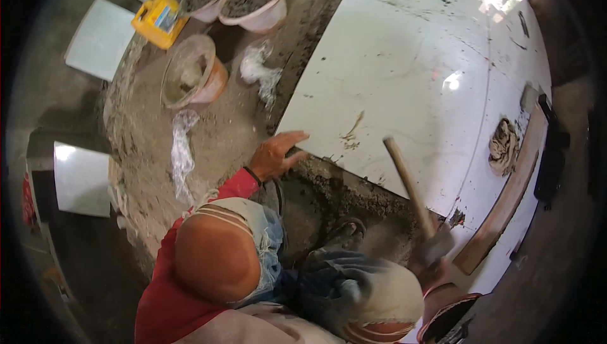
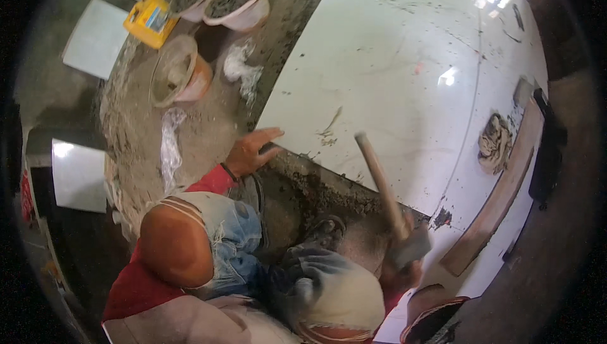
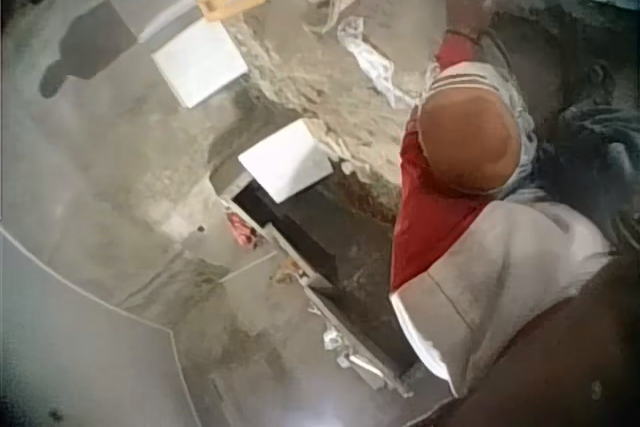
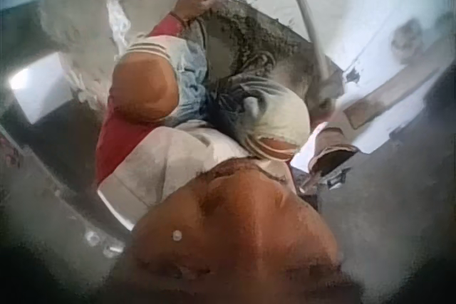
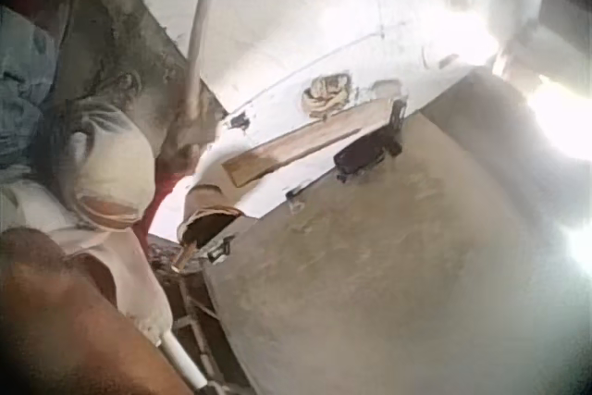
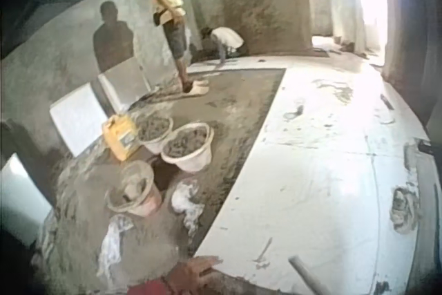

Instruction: The person wipes a large floor tile with a cloth, places spacers in the gaps between tiles, and taps the tile with a rubber mallet to set it into the mortar.

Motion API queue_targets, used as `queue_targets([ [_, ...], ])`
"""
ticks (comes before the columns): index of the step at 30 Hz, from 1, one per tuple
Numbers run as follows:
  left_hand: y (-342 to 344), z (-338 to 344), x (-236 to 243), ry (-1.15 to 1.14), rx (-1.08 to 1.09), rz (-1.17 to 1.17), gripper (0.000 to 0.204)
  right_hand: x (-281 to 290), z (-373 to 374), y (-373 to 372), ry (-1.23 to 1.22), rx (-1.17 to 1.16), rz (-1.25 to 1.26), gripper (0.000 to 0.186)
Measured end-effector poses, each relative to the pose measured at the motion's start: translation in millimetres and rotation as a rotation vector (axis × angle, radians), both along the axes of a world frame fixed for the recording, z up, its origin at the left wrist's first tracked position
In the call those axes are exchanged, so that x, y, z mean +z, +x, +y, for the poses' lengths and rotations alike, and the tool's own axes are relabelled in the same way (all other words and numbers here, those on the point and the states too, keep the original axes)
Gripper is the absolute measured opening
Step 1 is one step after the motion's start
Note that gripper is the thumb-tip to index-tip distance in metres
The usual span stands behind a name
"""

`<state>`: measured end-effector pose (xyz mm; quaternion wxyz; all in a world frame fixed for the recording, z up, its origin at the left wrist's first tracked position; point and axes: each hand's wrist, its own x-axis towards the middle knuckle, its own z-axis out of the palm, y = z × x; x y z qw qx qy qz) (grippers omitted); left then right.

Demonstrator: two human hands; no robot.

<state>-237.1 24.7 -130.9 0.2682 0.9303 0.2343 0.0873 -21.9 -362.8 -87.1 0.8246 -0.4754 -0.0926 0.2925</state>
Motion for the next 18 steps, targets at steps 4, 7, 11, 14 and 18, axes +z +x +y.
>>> queue_targets([
  [4, -13.1, 21.3, -10.4, -0.076, 0.163, -0.053, 0.037, 25.2, 122.8, 105.1, 0.592, 0.209, -0.009, 0.08],
  [7, -15.9, 51.6, 1.6, -0.183, 0.255, -0.017, 0.034, 41.6, 226.4, 142.8, 0.163, 0.266, -0.291, 0.063],
  [11, -50.6, 107.7, 13.4, 0.005, 0.128, 0.064, 0.039, 72.6, 311.8, 87.6, -0.112, 0.583, -0.681, 0.047],
  [14, -58.8, 117.9, 41.1, 0.076, -0.003, 0.287, 0.041, 55.4, 331.6, 19.2, -0.679, 1.213, -1.338, 0.031],
  [18, -45.4, 128.6, 44.8, 0.19, -0.102, 0.383, 0.041, -41.5, 303.0, -66.6, -0.516, 1.321, -1.707, 0.02],
])
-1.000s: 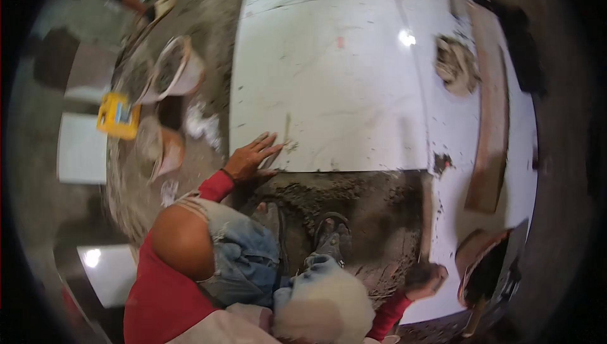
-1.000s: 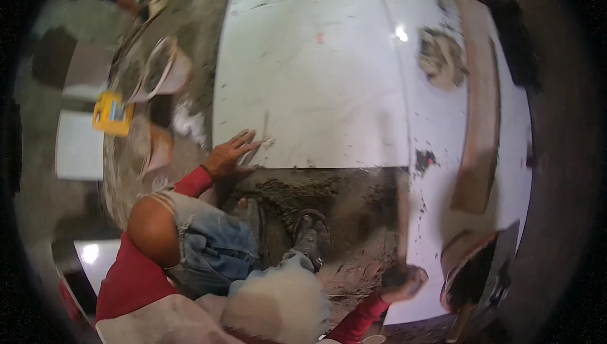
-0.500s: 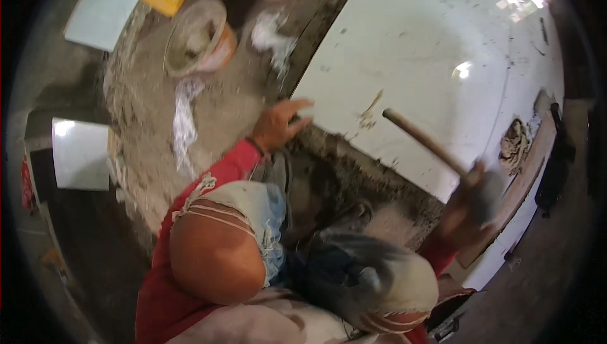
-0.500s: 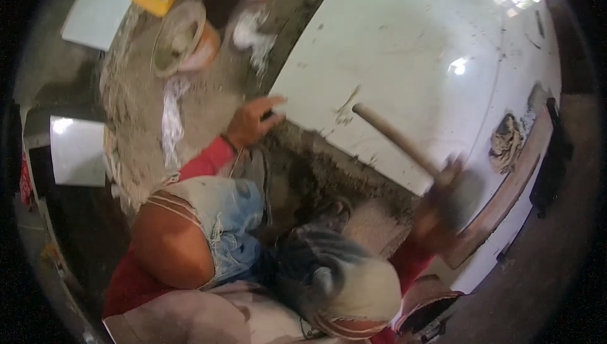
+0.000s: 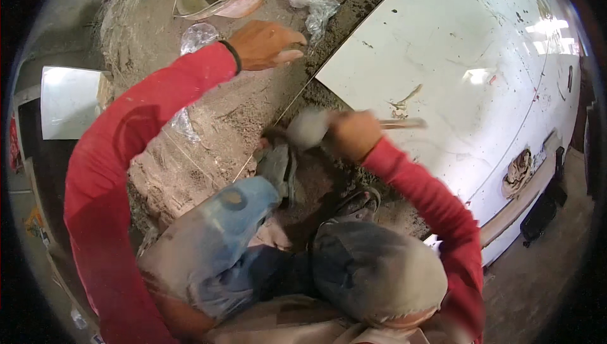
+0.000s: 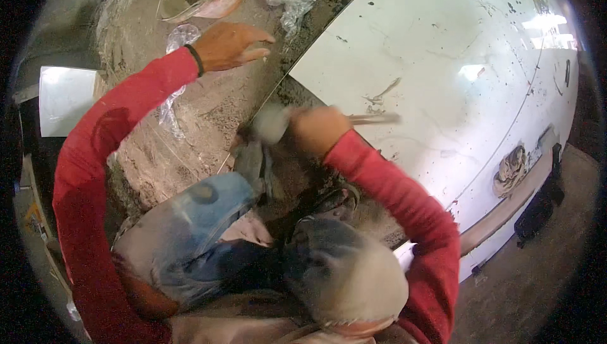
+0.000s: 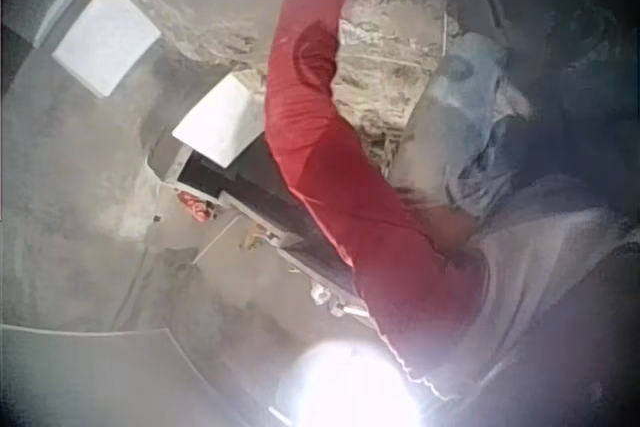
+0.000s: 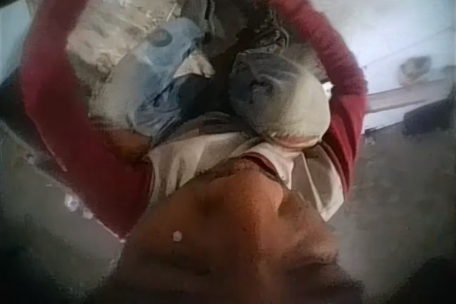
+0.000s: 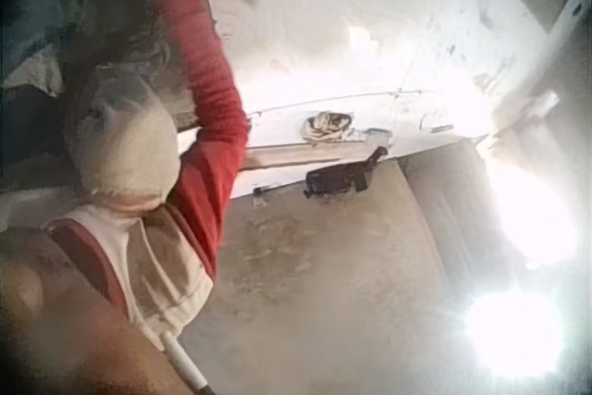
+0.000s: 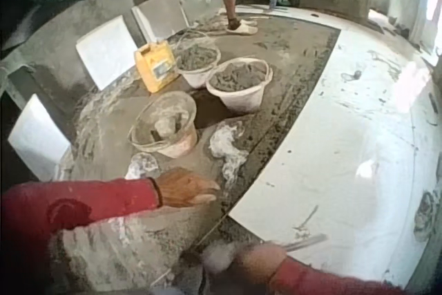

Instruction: The person wipes a large floor tile with a cloth, places spacers in the gaps between tiles, and taps the tile with a rubber mallet to set it into the mortar.

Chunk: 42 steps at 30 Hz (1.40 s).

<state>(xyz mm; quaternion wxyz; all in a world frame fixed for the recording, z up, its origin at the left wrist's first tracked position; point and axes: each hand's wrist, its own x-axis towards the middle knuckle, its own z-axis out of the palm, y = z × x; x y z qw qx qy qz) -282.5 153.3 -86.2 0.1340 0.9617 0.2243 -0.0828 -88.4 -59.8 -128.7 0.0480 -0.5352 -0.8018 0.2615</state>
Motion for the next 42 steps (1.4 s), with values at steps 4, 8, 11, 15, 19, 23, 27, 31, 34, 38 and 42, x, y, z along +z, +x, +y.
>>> queue_targets([
  [4, 35.2, -4.0, -30.7, 0.016, 0.204, 0.038, 0.044, -10.9, -11.5, -85.7, 0.218, 0.314, 0.26, 0.027],
  [8, 61.1, -0.6, -54.4, -0.038, 0.378, 0.09, 0.045, -33.8, 1.3, -107.1, 0.201, 0.34, 0.221, 0.025],
  [11, 38.2, 19.7, -69.9, 0.004, 0.408, -0.017, 0.045, -29.8, 19.1, -120.3, 0.178, 0.333, 0.264, 0.02],
  [15, 32.1, 36.5, -48.9, -0.052, 0.377, -0.056, 0.048, -50.0, 26.0, -139.5, 0.24, 0.377, 0.305, 0.015],
  [19, 8.7, 37.7, -42.8, -0.032, 0.328, -0.24, 0.047, -31.2, -12.7, -187.8, 0.15, 0.537, 0.383, 0.016],
  [23, -16.4, 32.1, -20.5, -0.052, 0.395, -0.243, 0.049, -41.6, -11.7, -193.3, 0.061, 0.599, 0.255, 0.017],
  [27, -36.2, 12.9, 15.7, -0.121, 0.414, -0.218, 0.046, -75.7, 28.3, -140.9, 0.198, 0.417, 0.165, 0.013],
  [31, -64.5, 15.3, 21.8, -0.082, 0.481, -0.233, 0.044, -43.8, 8.0, -179.7, 0.208, 0.482, 0.259, 0.015],
  [34, -72.1, 14.4, 31.1, -0.065, 0.524, -0.207, 0.043, -38.2, 7.9, -183.2, 0.167, 0.496, 0.272, 0.016],
  [38, -85.2, -6.8, 65.5, -0.002, 0.391, -0.171, 0.038, -69.7, 36.3, -133.1, 0.203, 0.419, 0.188, 0.016],
  [42, -121.3, -32.4, 109.5, 0.021, 0.496, -0.035, 0.039, -30.8, 22.1, -155.7, 0.303, 0.366, 0.34, 0.017],
])
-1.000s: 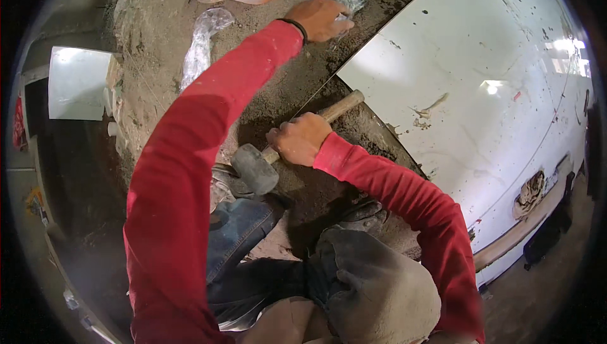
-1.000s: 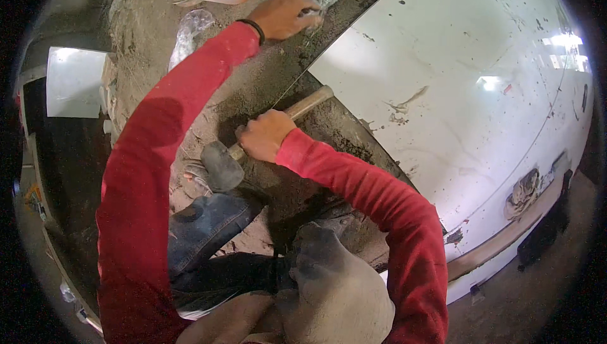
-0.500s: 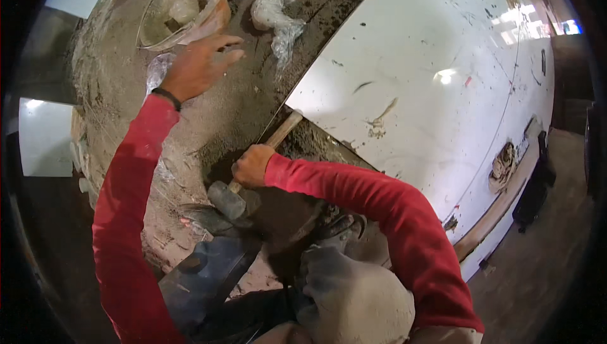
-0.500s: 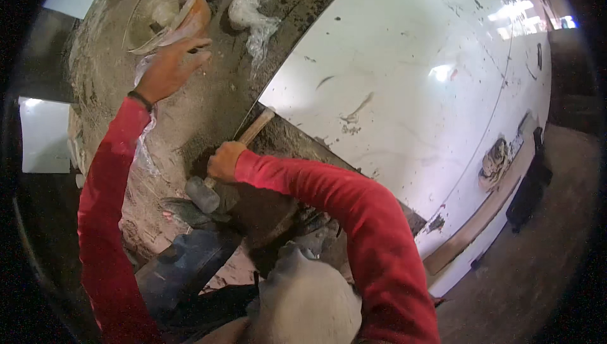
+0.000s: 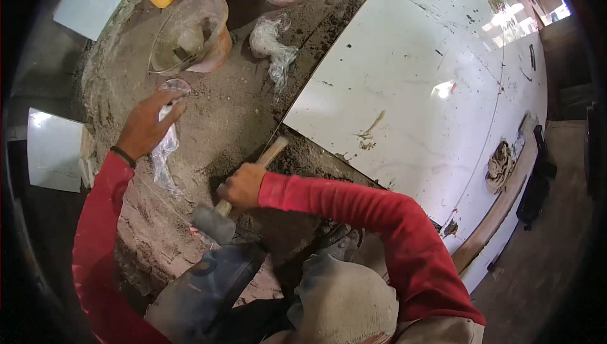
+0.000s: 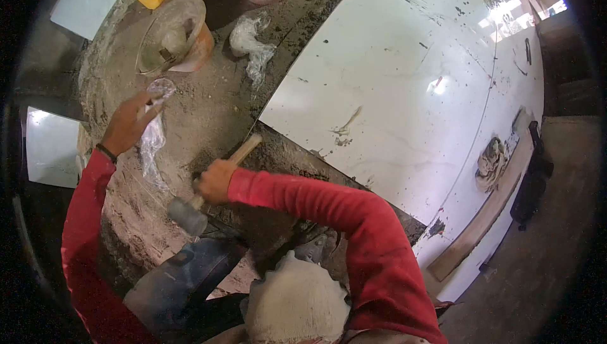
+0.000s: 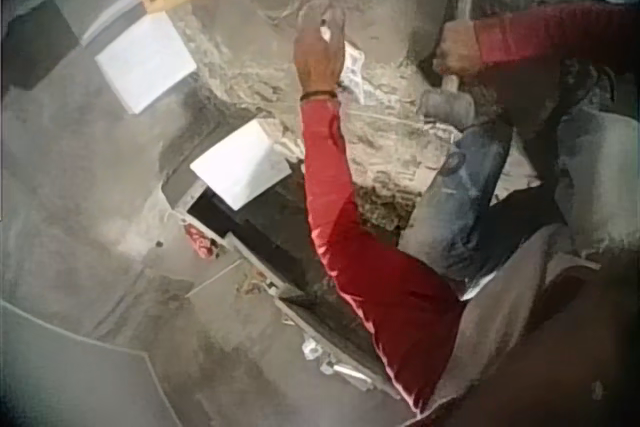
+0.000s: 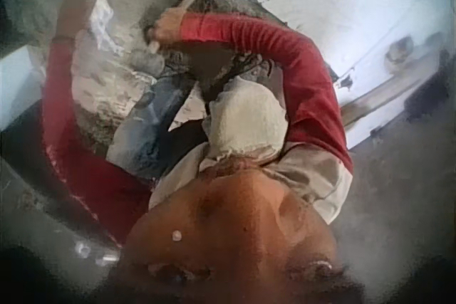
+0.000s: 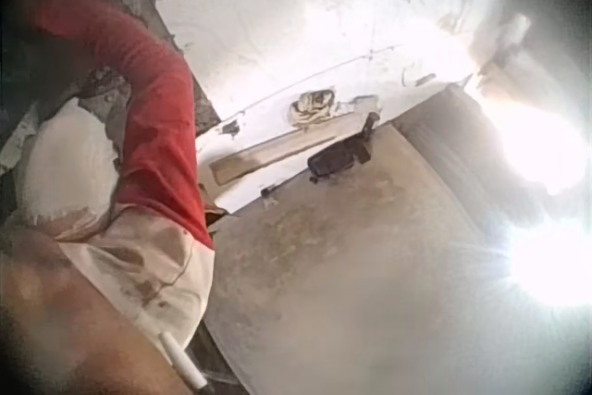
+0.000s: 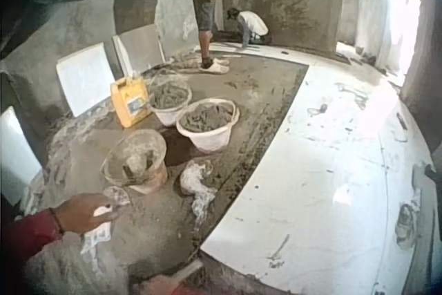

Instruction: The person wipes a large floor tile with a cloth, places spacers in the gaps between tiles, and taps the tile with a rubber mallet to set it into the mortar.

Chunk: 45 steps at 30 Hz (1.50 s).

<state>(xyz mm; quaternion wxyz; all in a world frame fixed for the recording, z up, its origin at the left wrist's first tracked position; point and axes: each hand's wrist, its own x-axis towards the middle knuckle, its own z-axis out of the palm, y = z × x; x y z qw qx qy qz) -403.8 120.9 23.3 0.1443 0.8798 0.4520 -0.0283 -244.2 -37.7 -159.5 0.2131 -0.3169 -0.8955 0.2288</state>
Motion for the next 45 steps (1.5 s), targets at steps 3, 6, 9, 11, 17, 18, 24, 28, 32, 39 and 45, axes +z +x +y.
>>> queue_targets([
  [3, -12.2, -20.0, 6.0, -0.147, 0.031, 0.156, 0.04, 41.9, -5.7, 15.3, -0.086, -0.016, 0.204, 0.019],
  [6, -5.4, -32.4, -2.2, -0.158, -0.049, 0.198, 0.04, 61.2, -1.4, 64.1, -0.183, -0.113, 0.253, 0.027],
  [9, 14.5, -22.4, -36.0, -0.056, -0.23, 0.05, 0.039, 81.0, 20.0, 118.5, -0.294, -0.304, 0.167, 0.035],
  [11, 39.5, -1.7, -85.5, -0.062, -0.302, -0.187, 0.038, 81.3, 42.7, 160.0, -0.323, -0.427, 0.293, 0.032],
  [17, 243.8, -10.6, -211.5, 0.099, 0.102, -0.508, 0.044, 86.5, 120.6, 337.4, -0.371, -0.865, -0.278, 0.034],
  [18, 260.5, -15.8, -209.5, 0.122, 0.176, -0.53, 0.045, 85.7, 140.5, 364.9, -0.309, -0.914, -0.305, 0.03],
  [24, 267.8, -7.7, -208.4, -0.09, 0.33, -0.563, 0.041, 99.2, 291.8, 498.6, 0.061, -0.553, -1.06, 0.054],
  [28, 246.4, 8.0, -226.6, -0.273, 0.423, -0.6, 0.027, 93.8, 398.5, 478.2, 0.032, -0.48, -1.108, 0.056],
  [32, 260.9, 15.8, -218.4, -0.34, 0.469, -0.676, 0.02, 74.4, 438.8, 518.2, -0.006, -0.497, -1.331, 0.077],
  [39, 256.8, 15.6, -218.5, -0.372, 0.523, -0.668, 0.019, 109.4, 473.0, 499.4, -0.031, -0.419, -1.24, 0.035],
  [45, 254.1, 15.0, -221.1, -0.319, 0.53, -0.615, 0.02, 98.8, 413.0, 453.1, 0.063, -0.547, -1.079, 0.033],
])
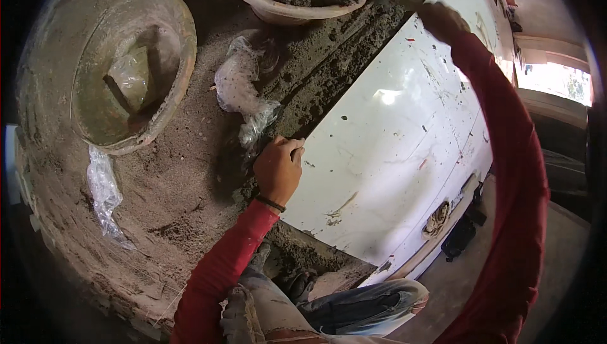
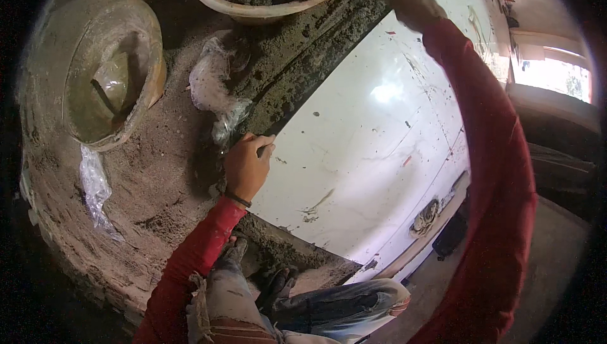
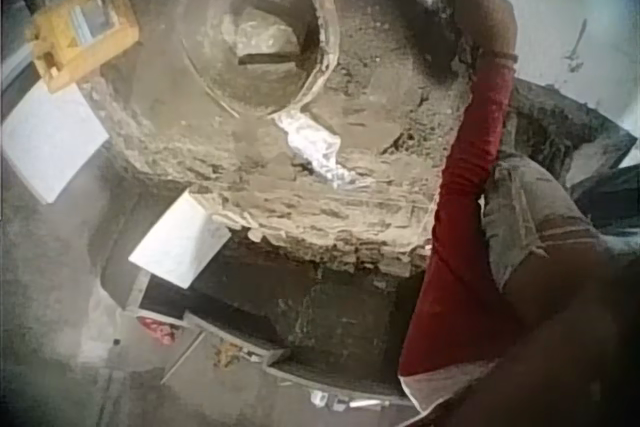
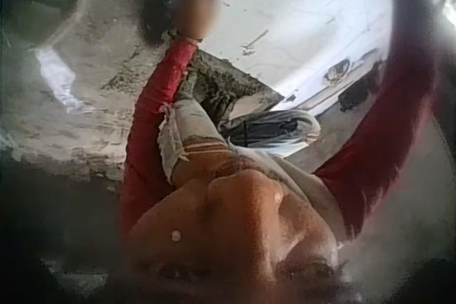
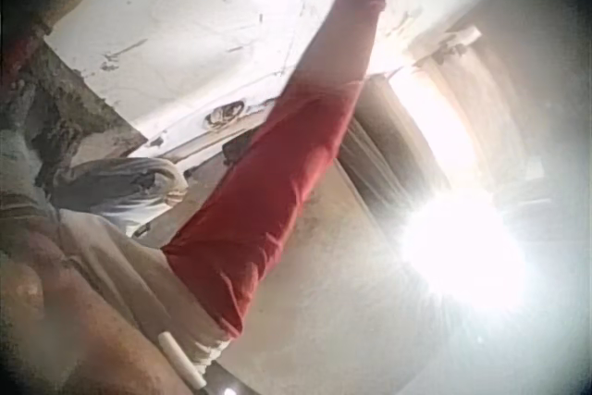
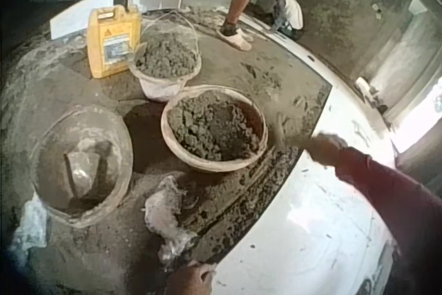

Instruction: The person wipes a large floor tile with a cloth, places spacers in the gaps between tiles, and taps the tile with a rubber mallet to set it into the mortar.

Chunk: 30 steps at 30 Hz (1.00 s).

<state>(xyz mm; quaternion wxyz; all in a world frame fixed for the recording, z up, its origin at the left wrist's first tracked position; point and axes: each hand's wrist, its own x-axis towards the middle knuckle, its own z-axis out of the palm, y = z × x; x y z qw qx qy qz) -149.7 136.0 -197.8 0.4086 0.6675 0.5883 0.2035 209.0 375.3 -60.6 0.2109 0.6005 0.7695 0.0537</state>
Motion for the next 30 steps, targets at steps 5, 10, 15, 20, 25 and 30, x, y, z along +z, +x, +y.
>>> queue_targets([
  [5, 7.6, -2.2, 8.6, -0.036, 0.021, -0.08, 0.019, 58.7, 37.3, 17.5, -0.164, 0.051, -0.242, 0.038],
  [10, -14.5, -11.5, -18.4, -0.057, 0.097, -0.084, 0.021, 85.4, -29.6, -37.7, -0.427, 0.117, -0.232, 0.052],
  [15, -72.1, -45.6, 12.0, -0.002, 0.118, -0.063, 0.025, 101.6, -94.4, -134.3, -0.797, -0.13, 0.149, 0.055],
  [20, -121.2, -84.4, 2.5, 0.099, 0.019, 0.186, 0.019, 43.0, -94.5, -226.3, -0.71, 0.68, 0.353, 0.047],
  [25, -126.6, -99.7, -0.1, 0.013, 0.077, 0.096, 0.012, 49.4, -84.2, -246.0, -0.218, 0.749, 0.457, 0.051],
  [30, -124.3, -97.7, -5.4, -0.017, 0.035, 0.116, 0.011, 32.9, -139.8, -225.0, -0.645, 0.334, 0.21, 0.062],
])
